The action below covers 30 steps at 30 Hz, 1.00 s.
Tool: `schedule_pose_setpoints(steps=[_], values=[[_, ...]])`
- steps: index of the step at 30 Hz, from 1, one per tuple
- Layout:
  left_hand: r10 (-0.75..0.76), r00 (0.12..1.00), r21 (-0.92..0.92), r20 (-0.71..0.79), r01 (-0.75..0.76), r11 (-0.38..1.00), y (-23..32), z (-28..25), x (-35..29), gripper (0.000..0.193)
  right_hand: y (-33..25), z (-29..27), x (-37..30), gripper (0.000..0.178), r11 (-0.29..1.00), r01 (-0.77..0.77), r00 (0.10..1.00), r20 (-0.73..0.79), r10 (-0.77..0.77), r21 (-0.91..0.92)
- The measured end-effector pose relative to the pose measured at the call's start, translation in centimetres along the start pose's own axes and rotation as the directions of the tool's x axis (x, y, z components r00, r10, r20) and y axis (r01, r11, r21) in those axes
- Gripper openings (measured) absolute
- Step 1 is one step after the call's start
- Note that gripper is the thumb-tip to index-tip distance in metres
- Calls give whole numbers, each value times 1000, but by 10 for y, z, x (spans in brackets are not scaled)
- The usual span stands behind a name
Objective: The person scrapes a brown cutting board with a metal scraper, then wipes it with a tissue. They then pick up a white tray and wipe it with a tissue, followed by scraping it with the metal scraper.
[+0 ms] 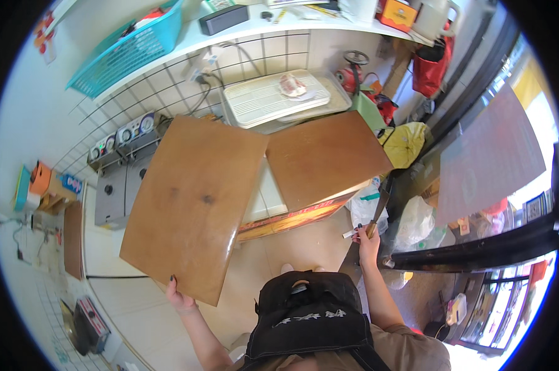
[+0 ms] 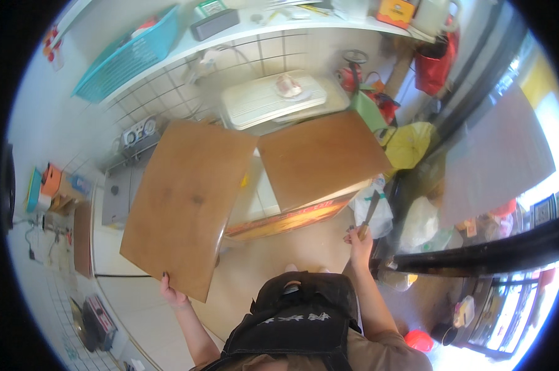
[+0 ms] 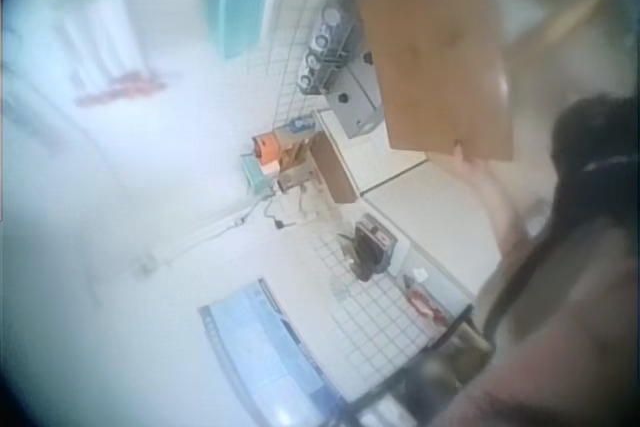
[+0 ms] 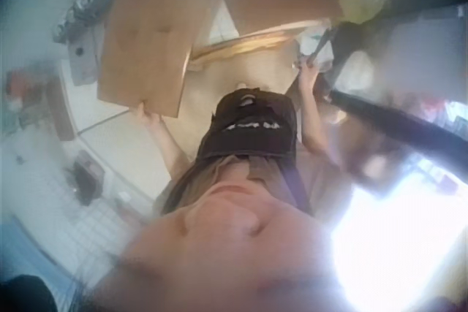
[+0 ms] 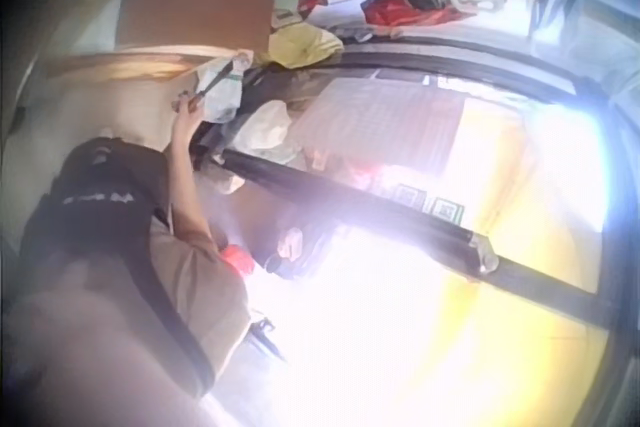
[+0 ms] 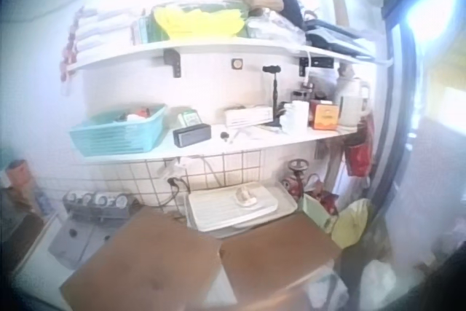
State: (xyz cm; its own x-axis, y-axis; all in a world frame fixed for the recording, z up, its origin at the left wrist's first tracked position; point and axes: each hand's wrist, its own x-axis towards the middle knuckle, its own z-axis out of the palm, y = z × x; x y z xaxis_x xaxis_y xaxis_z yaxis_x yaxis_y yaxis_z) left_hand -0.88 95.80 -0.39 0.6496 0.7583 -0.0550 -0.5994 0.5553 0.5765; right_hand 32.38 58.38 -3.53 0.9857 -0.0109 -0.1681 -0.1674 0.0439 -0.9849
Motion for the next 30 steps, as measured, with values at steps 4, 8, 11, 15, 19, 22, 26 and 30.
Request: schedule_pose_setpoints(steps=[4,8,11,15,19,22,26,30], values=[[-242,965,-74,101,249,966,-20,53,82,42,11,-19,-5,9,999,26,997,-77,-25,21],[-261,965,93,35,257,962,-79,138,168,39,9,-62,-15,9,995,65,971,-236,-44,80],[-285,958,192,3,279,941,-119,209,227,37,14,-95,-19,11,994,65,937,-347,-33,83],[-339,935,267,105,302,915,-157,244,329,38,26,-125,-10,11,981,110,902,-430,-31,159],[-341,937,354,73,295,887,-186,267,383,40,22,-142,-1,10,980,100,864,-503,1,174],[-449,892,407,48,393,825,-196,270,408,49,18,-155,7,11,973,120,860,-510,-3,198],[-386,919,477,-83,376,794,-188,273,412,51,20,-175,13,12,986,72,848,-530,20,151],[-281,958,601,-61,260,756,-193,211,428,36,28,-175,27,10,989,-19,854,-512,93,149]])
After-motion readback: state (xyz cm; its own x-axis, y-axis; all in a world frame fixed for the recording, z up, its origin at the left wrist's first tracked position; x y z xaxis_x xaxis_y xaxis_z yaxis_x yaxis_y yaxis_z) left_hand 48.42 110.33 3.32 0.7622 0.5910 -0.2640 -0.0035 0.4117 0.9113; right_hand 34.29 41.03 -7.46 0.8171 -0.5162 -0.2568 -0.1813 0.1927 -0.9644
